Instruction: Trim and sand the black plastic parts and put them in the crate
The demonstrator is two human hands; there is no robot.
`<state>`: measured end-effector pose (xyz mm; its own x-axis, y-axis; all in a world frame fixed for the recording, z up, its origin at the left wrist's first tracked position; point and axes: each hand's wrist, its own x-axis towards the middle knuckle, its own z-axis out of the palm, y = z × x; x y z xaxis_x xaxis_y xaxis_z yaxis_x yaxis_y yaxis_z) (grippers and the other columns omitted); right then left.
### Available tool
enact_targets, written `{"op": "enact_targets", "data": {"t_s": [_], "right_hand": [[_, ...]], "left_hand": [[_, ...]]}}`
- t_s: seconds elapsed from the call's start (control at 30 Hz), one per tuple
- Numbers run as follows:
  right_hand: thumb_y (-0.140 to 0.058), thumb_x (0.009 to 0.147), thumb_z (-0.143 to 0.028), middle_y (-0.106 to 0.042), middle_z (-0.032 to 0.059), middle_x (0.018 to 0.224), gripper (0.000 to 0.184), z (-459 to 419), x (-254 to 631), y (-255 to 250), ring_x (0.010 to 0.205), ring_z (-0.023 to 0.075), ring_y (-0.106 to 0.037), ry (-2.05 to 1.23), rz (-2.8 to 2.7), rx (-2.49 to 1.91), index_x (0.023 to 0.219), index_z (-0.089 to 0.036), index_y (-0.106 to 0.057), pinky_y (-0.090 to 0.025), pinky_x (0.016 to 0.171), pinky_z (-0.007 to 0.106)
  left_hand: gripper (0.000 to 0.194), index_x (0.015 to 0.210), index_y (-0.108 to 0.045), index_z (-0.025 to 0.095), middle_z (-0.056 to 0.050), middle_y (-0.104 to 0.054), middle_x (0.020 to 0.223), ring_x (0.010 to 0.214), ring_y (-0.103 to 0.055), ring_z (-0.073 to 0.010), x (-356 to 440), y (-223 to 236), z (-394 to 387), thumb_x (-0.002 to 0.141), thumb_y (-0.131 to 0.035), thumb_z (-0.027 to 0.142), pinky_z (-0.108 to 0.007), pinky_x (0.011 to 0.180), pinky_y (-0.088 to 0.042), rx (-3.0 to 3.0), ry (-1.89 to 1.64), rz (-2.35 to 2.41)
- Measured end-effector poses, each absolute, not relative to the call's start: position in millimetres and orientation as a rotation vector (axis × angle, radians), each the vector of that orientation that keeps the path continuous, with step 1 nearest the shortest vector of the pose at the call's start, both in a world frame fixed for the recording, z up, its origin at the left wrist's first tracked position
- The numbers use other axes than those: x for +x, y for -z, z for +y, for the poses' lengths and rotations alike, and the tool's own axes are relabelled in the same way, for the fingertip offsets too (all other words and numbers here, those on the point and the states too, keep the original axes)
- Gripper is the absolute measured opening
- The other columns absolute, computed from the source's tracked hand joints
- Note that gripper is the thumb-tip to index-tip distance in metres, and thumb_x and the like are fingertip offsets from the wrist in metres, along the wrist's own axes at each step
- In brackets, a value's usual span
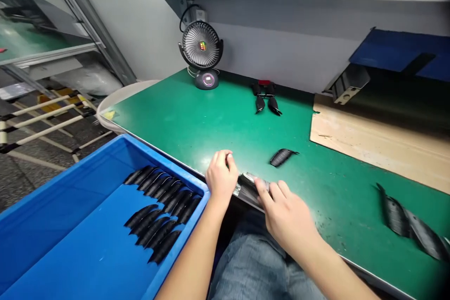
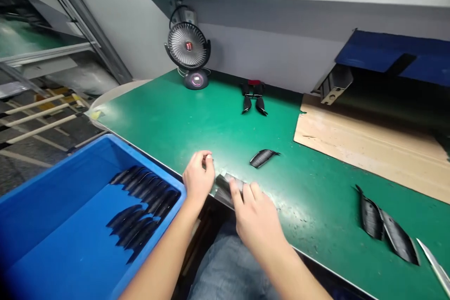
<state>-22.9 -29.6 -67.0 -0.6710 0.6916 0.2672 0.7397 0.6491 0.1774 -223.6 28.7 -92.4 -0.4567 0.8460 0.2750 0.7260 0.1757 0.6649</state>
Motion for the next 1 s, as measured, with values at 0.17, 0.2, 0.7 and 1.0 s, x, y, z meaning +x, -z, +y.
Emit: {"op": "enact_targets", "data": {"t_s": [0.17,0.2,0.7,1.0], "right_hand": [[-0.042,0.083,-0.006,-0.053,0.0076,0.075,0.051,-33.6,-15.7,66.0,0.073,0.0226,-0.048,0.470,-2.698,-1.186,0.133,-0.009,-0.047,-0.042,0.056,0.031],[-0.042,0.086,-0.009,-0.055,0.0080,0.077,0.048,-32.6,-17.3,67.3,0.075,0.0231,-0.049,0.439,-2.687,-1.232,0.133,-0.010,-0.047,-0.043,0.057,0.032],[-0.033,0.098,-0.040,-0.069,0.0068,0.089,0.043,-47.6,9.5,88.9,0.079,0.0214,-0.063,0.350,-2.497,-1.405,0.129,-0.018,-0.052,-0.046,0.051,0.027],[-0.034,0.098,-0.041,-0.070,0.0045,0.090,0.042,-31.7,4.7,90.1,0.093,0.0271,-0.062,0.324,-2.493,-1.409,0.130,-0.019,-0.051,-0.047,0.055,0.031]], "left_hand": [[0.018,0.097,-0.060,0.024,-0.003,-0.066,0.094,0.087,-0.061,-0.0202,-224.0,95.7,29.6,0.092,-0.043,0.027,-0.029,0.074,-0.040,1.540,-1.164,2.297],[0.018,0.097,-0.060,0.024,-0.003,-0.066,0.095,0.087,-0.061,-0.0202,-223.8,96.5,29.6,0.092,-0.043,0.027,-0.029,0.074,-0.040,1.540,-1.160,2.303],[0.020,0.092,-0.059,0.023,-0.003,-0.065,0.091,0.087,-0.060,-0.0191,-221.5,91.6,25.2,0.094,-0.039,0.026,-0.029,0.072,-0.039,1.587,-1.095,2.328],[0.020,0.090,-0.057,0.023,-0.002,-0.065,0.089,0.085,-0.060,-0.0181,-218.5,95.5,25.7,0.094,-0.038,0.027,-0.028,0.071,-0.039,1.584,-1.083,2.366]]}}
